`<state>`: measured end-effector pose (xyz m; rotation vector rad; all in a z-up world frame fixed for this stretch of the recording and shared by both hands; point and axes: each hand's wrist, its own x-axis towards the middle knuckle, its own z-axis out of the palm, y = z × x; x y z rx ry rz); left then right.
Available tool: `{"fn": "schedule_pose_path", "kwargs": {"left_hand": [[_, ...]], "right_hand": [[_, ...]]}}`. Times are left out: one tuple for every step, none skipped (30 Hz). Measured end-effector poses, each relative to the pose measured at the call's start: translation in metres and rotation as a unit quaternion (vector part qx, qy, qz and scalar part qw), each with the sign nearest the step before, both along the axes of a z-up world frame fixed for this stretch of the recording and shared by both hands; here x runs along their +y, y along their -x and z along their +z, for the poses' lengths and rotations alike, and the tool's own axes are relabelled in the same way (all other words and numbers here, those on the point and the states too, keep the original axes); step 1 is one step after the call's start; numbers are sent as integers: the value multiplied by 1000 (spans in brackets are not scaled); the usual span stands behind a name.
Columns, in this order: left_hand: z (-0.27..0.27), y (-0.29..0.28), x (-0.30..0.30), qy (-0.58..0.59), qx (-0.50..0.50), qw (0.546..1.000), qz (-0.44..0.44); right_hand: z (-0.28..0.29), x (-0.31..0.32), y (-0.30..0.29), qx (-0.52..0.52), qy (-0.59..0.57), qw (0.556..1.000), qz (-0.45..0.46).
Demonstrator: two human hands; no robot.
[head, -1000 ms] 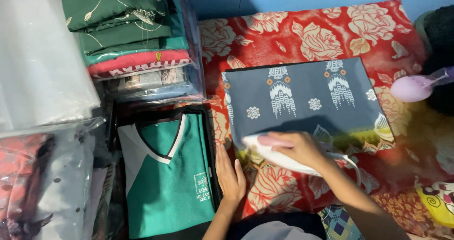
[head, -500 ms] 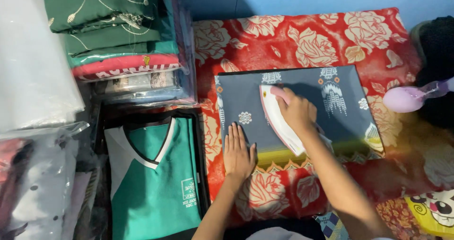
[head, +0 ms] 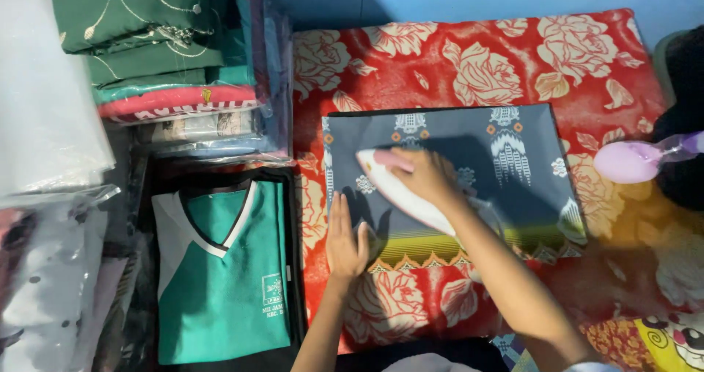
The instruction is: The person irons a patterned piece of fabric on a floral-covered surface using a pink iron. They smooth the fabric with their hands, iron different sections, and then fold the fabric into a smaller rectangle.
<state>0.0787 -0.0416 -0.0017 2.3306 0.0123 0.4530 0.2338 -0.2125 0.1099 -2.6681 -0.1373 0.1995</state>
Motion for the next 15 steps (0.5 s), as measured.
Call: {"fn": "schedule_pose_path", "kwargs": {"left_hand": [[2,1,2,30,-13,999,12],[4,2,3,60,-25,998,24],[2,1,3,59,-26,998,19],[0,1,2,60,-37,997,25],[-1,2,1,61,-47,996,32],[-1,0,1,61,-48,997,26],[-1,-1,0,40,-49,998,22],[-1,-2,1,19,-51,998,18],[-3,-3,-1,19,-55,998,15],[-5,-5,-1,-39,-54,997,25],[-7,-5,-4,-96,-53,993,37],[-5,-7,-5,-96,-56,993,35],[-4,-6,-6,-119,-24,992,44],[-3,-6,-6,-143,7,988,53],[-3,-5,-7,-142,7,989,51]], "right_hand": [[12,2,24,59,3,998,16],[23,4,49,117,6,993,32],[23,2,60,116,4,993,27],[24,-1,72,95,8,993,75],[24,-4,85,74,12,990,122],[29,-11,79,73,10,990,117],[35,-17,73,88,22,991,96],[40,-23,68,103,33,991,75],[36,-43,56,99,33,992,72],[31,-62,44,96,31,995,25],[27,-83,32,93,30,995,-21],[24,-110,19,91,30,995,-24],[19,-137,9,88,48,992,-80],[15,-164,-2,85,66,985,-137],[-4,-188,-5,85,68,984,-139]]}}
